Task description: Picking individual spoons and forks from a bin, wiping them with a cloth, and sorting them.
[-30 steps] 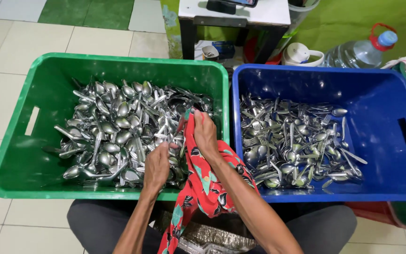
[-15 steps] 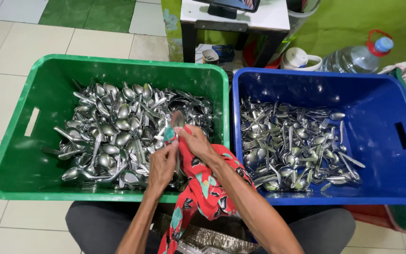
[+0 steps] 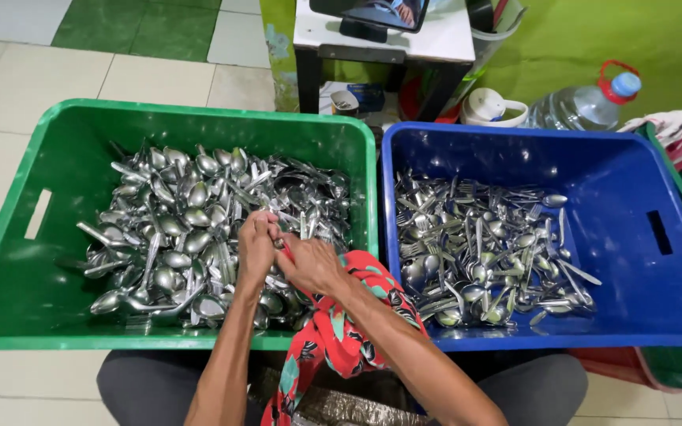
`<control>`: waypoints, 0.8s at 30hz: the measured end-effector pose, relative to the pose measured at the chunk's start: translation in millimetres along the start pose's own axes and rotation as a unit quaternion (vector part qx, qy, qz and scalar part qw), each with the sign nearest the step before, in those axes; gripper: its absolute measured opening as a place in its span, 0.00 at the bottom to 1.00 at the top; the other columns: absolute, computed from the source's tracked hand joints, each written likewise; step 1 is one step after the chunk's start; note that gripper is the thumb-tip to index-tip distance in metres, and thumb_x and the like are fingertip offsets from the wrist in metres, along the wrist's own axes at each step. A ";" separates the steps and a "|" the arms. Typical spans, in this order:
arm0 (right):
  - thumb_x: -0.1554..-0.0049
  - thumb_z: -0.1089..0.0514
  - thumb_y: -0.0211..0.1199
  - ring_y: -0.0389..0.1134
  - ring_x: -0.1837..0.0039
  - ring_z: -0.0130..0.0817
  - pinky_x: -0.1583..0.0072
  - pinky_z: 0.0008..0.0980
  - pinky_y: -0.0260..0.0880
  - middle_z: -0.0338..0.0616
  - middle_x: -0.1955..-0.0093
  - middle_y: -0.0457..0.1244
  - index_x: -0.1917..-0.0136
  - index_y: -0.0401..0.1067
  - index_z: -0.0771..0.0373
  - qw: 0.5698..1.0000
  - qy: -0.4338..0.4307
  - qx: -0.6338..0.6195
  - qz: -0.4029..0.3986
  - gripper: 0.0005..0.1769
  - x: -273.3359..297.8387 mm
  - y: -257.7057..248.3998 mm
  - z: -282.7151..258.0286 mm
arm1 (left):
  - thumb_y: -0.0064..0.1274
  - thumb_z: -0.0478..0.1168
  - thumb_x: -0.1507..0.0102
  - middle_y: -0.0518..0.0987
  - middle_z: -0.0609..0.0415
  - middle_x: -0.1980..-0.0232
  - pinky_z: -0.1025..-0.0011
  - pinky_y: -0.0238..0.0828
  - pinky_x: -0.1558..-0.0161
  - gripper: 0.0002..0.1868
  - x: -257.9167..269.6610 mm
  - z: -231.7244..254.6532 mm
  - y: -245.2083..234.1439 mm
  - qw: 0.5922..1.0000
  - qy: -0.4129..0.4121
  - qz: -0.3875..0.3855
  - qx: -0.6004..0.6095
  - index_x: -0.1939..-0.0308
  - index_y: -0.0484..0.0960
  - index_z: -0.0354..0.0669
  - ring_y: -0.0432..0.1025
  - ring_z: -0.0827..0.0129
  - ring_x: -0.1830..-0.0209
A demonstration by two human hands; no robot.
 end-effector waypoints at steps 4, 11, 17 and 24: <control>0.41 0.55 0.45 0.70 0.56 0.60 0.56 0.54 0.71 0.53 0.64 0.65 0.51 0.68 0.65 0.984 -0.088 0.146 0.043 0.14 -13.2 45.4 13.9 | 0.30 0.38 0.30 0.84 0.43 0.66 0.64 0.69 0.48 0.17 -0.6 -7.1 -3.7 0.999 -0.027 -0.035 0.013 0.62 0.77 0.39 0.78 0.60 0.59; 0.39 0.56 0.42 0.70 0.61 0.51 0.59 0.47 0.72 0.51 0.66 0.63 0.54 0.65 0.63 0.973 -0.158 0.166 0.011 0.13 12.4 43.1 -10.1 | 0.34 0.44 0.29 0.64 0.62 0.76 0.78 0.66 0.84 0.15 -43.9 -63.7 -74.2 0.972 -0.109 0.179 0.103 0.51 0.75 0.41 0.61 0.80 0.84; 0.33 0.47 0.38 0.71 0.57 0.67 0.55 0.61 0.70 0.63 0.62 0.65 0.50 0.63 0.62 0.993 -0.086 -0.013 0.075 0.19 3.6 13.3 -17.2 | 0.33 0.57 0.25 0.74 0.46 0.66 0.73 0.72 0.72 0.27 -22.1 -9.0 -71.5 0.966 -0.155 0.164 0.124 0.55 0.78 0.39 0.72 0.66 0.71; 0.40 0.57 0.56 0.70 0.48 0.57 0.53 0.45 0.76 0.48 0.49 0.58 0.49 0.70 0.60 0.968 -0.191 0.048 0.156 0.07 -12.0 25.4 -6.8 | 0.30 0.45 0.24 0.81 0.39 0.44 0.63 0.73 0.40 0.23 19.3 33.5 3.1 0.970 -0.117 -0.016 0.211 0.46 0.81 0.36 0.77 0.59 0.44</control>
Point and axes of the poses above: each hand's wrist, its own x-axis away from the middle knuckle, its own y-axis out of the palm, z = x × y, the point moved 5 cm from there along -x, towards the middle knuckle
